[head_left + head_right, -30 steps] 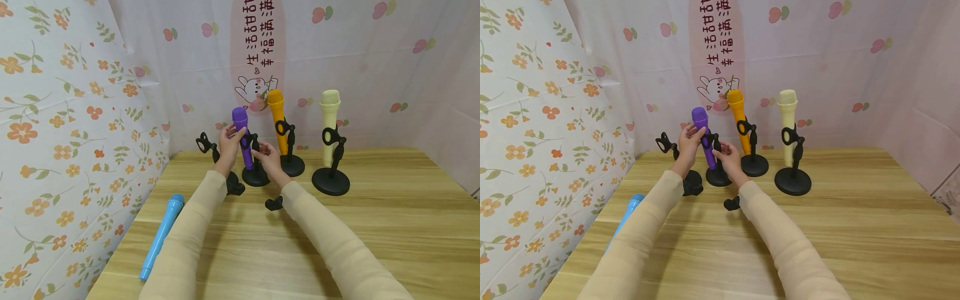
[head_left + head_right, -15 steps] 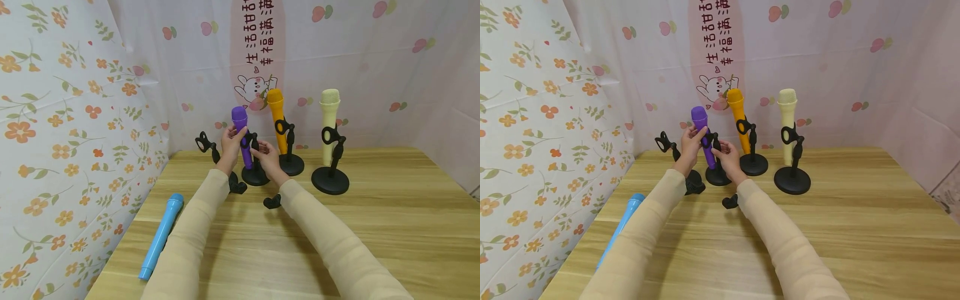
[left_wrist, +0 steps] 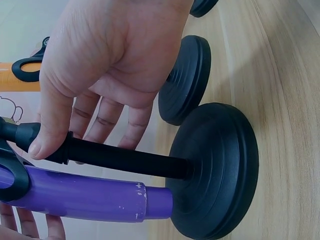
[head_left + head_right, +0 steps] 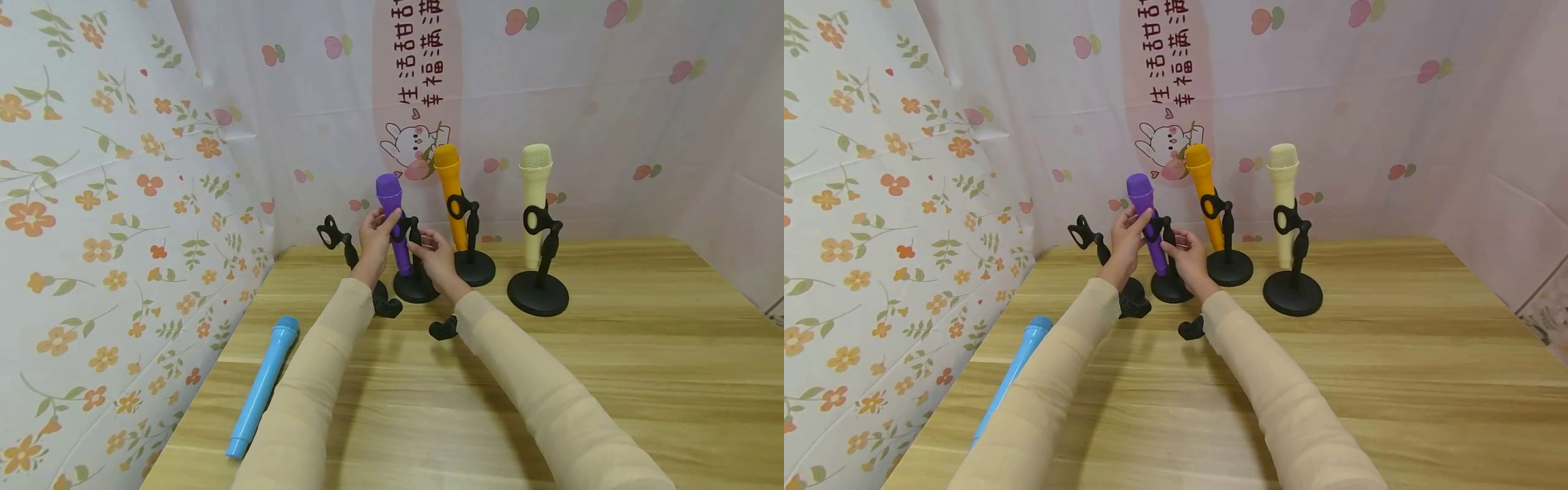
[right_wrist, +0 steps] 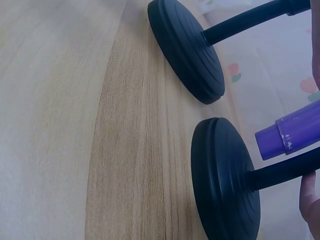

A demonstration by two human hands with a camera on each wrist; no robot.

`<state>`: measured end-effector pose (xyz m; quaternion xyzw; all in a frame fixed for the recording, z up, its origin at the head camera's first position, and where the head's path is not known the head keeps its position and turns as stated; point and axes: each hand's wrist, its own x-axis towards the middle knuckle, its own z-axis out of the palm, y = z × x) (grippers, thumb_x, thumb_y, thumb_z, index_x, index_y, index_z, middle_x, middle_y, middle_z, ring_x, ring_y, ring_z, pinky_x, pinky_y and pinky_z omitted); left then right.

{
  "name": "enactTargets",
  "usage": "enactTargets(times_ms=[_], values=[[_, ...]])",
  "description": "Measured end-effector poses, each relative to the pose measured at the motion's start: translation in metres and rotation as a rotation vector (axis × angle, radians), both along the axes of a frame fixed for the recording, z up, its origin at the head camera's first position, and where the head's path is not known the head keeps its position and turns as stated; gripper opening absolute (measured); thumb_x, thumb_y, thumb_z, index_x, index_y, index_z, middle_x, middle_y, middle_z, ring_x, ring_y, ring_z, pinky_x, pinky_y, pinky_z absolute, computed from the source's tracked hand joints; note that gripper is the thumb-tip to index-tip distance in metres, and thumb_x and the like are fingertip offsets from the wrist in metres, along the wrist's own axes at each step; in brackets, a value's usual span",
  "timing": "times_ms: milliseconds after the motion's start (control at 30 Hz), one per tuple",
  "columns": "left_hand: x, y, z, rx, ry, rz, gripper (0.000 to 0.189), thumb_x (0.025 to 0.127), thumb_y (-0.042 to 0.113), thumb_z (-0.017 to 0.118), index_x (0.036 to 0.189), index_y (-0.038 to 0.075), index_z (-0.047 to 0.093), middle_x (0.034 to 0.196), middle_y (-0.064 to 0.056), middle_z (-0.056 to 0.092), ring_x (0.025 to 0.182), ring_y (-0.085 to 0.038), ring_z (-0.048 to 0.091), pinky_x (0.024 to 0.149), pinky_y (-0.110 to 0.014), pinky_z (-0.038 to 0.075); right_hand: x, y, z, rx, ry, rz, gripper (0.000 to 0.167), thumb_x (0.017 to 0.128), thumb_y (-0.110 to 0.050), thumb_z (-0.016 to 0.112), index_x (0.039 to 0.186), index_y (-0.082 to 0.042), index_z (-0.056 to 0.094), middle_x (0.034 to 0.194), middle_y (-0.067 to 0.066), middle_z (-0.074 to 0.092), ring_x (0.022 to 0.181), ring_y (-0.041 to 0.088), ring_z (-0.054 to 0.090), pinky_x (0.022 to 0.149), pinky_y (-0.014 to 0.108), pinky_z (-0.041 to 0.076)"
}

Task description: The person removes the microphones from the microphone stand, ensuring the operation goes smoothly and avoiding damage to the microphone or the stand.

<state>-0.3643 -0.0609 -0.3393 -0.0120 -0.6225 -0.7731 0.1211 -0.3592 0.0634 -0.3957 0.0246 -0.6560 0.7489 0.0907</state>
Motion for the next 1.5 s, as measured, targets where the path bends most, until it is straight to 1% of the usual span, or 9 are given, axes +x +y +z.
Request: enactTargets(times_ms=[233,467,600,833,933,1067,1200,1367,1500], values=[[0.001,-0.002,0.001,0.015,0.009,-0.005,0.042,0.088,0.031,0.074,0.120,0.007,0.061,0.110,-0.006,0.063,0.096,-0.020,0.062,0.086,-0.037,0.051,0.000,0.001,0.001,-0.003,-0.001,0.002,0.035,0.090,-0.014,0.072,0.122,-0.007,0.060,0.112,0.014,0.058,0.097,0.027,0.056,0.097,0.050,0.045],[0.002,-0.004,0.003,-0.004,0.011,-0.005,0.045,0.088,0.033,0.074,0.122,0.007,0.061,0.114,-0.008,0.063,0.102,-0.023,0.062,0.091,-0.043,0.050,-0.002,0.002,0.003,0.016,-0.008,0.003,0.037,0.089,-0.016,0.073,0.123,-0.007,0.061,0.113,0.014,0.058,0.098,0.027,0.056,0.095,0.048,0.047],[0.002,-0.005,0.005,0.002,0.006,-0.009,0.044,0.087,0.033,0.075,0.121,0.008,0.062,0.113,-0.007,0.063,0.101,-0.022,0.062,0.090,-0.042,0.050,-0.001,0.003,0.006,0.022,-0.016,0.004,0.038,0.089,-0.017,0.073,0.123,-0.008,0.061,0.112,0.012,0.057,0.097,0.026,0.056,0.095,0.048,0.047],[0.002,-0.005,0.010,0.028,0.013,-0.024,0.045,0.085,0.033,0.077,0.120,0.008,0.062,0.111,-0.007,0.064,0.099,-0.021,0.063,0.090,-0.044,0.050,0.000,0.005,0.011,0.024,0.018,0.006,0.039,0.088,-0.015,0.074,0.124,-0.006,0.061,0.111,0.013,0.059,0.096,0.025,0.058,0.095,0.049,0.047],[0.003,-0.005,0.010,0.031,0.014,-0.024,0.043,0.085,0.032,0.077,0.118,0.008,0.062,0.110,-0.006,0.064,0.098,-0.021,0.063,0.088,-0.043,0.051,0.003,0.007,0.012,0.037,0.013,0.007,0.040,0.088,-0.015,0.074,0.125,-0.006,0.061,0.113,0.013,0.059,0.098,0.025,0.058,0.094,0.048,0.048],[0.006,-0.003,0.011,0.033,0.016,-0.023,0.039,0.085,0.031,0.077,0.114,0.009,0.063,0.108,-0.007,0.065,0.096,-0.021,0.065,0.086,-0.042,0.053,0.007,0.011,0.015,0.051,-0.009,0.012,0.040,0.089,-0.016,0.073,0.125,-0.007,0.061,0.115,0.012,0.058,0.101,0.025,0.058,0.094,0.044,0.049],[0.009,0.000,0.012,0.031,0.020,-0.032,0.038,0.085,0.030,0.077,0.114,0.008,0.064,0.107,-0.007,0.065,0.095,-0.021,0.065,0.085,-0.041,0.054,0.012,0.016,0.018,0.058,-0.021,0.019,0.040,0.089,-0.017,0.074,0.126,-0.008,0.060,0.118,0.013,0.057,0.104,0.027,0.057,0.093,0.041,0.050],[0.016,0.005,0.014,0.026,0.011,-0.041,0.040,0.085,0.030,0.078,0.115,0.008,0.064,0.106,-0.007,0.065,0.094,-0.021,0.065,0.084,-0.041,0.054,0.019,0.023,0.020,0.082,-0.049,0.015,0.043,0.087,-0.020,0.075,0.126,-0.010,0.061,0.118,0.010,0.058,0.104,0.024,0.057,0.090,0.036,0.052],[0.022,0.009,0.016,0.029,0.007,-0.045,0.041,0.085,0.029,0.078,0.116,0.008,0.063,0.105,-0.007,0.065,0.094,-0.021,0.065,0.086,-0.043,0.053,0.025,0.028,0.022,0.067,-0.035,0.021,0.042,0.086,-0.018,0.076,0.125,-0.009,0.062,0.115,0.012,0.059,0.102,0.025,0.058,0.090,0.039,0.052]])
